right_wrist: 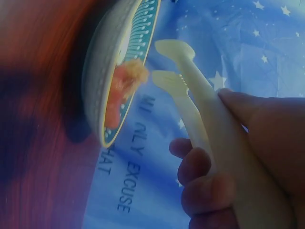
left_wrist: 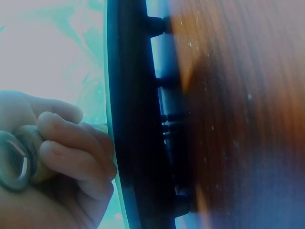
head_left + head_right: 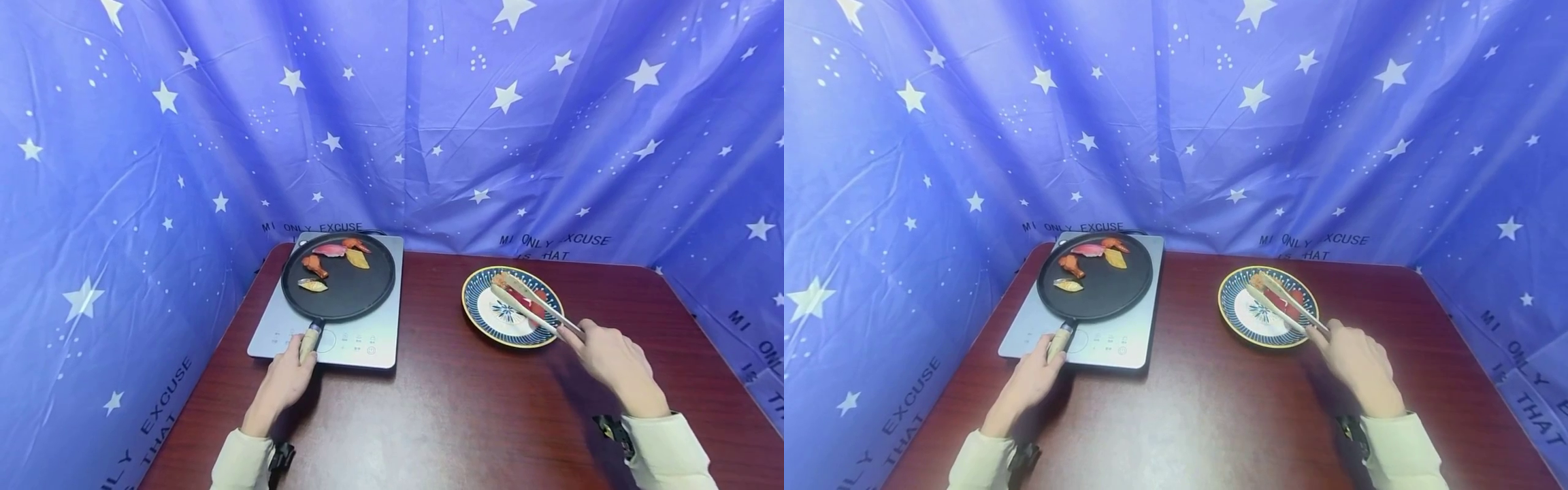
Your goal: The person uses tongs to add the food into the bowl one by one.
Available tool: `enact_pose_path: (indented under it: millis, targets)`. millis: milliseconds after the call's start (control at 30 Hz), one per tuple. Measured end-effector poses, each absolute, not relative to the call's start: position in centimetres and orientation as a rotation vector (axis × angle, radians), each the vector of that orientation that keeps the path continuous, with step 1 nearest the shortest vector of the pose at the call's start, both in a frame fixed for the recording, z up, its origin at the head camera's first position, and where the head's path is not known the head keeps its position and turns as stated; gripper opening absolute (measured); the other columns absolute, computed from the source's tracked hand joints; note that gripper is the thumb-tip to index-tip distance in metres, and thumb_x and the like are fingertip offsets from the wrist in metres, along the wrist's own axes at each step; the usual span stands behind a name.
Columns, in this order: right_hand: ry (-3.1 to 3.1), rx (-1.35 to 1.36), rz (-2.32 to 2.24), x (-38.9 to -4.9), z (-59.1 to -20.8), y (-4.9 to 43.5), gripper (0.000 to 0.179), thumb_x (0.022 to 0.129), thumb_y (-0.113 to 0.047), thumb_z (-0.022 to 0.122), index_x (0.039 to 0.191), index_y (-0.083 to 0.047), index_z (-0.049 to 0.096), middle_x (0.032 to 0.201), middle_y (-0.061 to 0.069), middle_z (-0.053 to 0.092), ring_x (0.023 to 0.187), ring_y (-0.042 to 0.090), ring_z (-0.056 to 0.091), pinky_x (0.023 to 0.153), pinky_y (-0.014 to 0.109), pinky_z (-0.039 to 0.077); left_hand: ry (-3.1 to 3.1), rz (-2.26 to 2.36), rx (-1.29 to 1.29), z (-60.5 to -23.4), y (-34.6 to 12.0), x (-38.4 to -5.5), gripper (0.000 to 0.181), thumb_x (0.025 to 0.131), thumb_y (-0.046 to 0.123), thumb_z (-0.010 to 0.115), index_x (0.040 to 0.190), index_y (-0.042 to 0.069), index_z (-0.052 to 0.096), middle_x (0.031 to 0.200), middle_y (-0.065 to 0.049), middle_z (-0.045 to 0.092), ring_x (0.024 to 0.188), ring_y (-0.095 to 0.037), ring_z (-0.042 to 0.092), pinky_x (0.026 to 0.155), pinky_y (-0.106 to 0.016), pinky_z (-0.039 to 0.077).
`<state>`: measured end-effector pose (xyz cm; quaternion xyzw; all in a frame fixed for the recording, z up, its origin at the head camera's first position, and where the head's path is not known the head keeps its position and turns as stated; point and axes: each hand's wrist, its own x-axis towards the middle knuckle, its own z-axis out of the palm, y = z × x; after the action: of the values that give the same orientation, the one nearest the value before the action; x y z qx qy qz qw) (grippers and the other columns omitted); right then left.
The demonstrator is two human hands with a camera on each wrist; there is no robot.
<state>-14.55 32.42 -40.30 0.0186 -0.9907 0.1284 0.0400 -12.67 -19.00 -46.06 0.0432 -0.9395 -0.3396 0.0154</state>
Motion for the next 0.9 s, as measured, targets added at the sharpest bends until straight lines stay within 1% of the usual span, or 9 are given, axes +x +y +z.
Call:
enact_pose_path:
  millis: [233, 400, 900]
  targets:
    - [-3.070, 0.022, 0.348, -14.2, -40.4, 33.8, 0.050, 0.094, -0.051, 0.047, 0.077, -0.005, 0.053, 0.062, 0.014, 0.052, 0.052, 0.034, 0.052, 0.044, 0.047, 0.035, -2.924, -1.046, 0.134, -45.9, -19.0, -12.7, 0.039, 0.092, 0.023, 0.051, 0.127, 0.009, 0.047, 0.066, -0.007, 0.051, 0.058, -0.023, 0.049, 0.051, -0.036, 0.038]
    - [-3.092, 0.025, 0.308, -14.3, -40.5, 34.3, 0.051, 0.095, -0.051, 0.046, 0.076, -0.004, 0.051, 0.061, 0.014, 0.051, 0.051, 0.034, 0.050, 0.044, 0.048, 0.035, -2.926, -1.041, 0.132, -45.8, -19.0, -12.6, 0.038, 0.092, 0.022, 0.052, 0.127, 0.009, 0.047, 0.066, -0.007, 0.051, 0.059, -0.023, 0.050, 0.052, -0.037, 0.039]
    - [-3.108, 0.113, 0.277, -14.3, -40.7, 33.4, 0.049, 0.095, -0.052, 0.045, 0.079, -0.007, 0.055, 0.067, 0.019, 0.056, 0.054, 0.037, 0.053, 0.044, 0.049, 0.036, -2.933, -1.067, 0.155, -45.9, -19.0, -12.7, 0.041, 0.091, 0.025, 0.051, 0.130, 0.010, 0.046, 0.068, -0.008, 0.052, 0.058, -0.022, 0.050, 0.051, -0.035, 0.038]
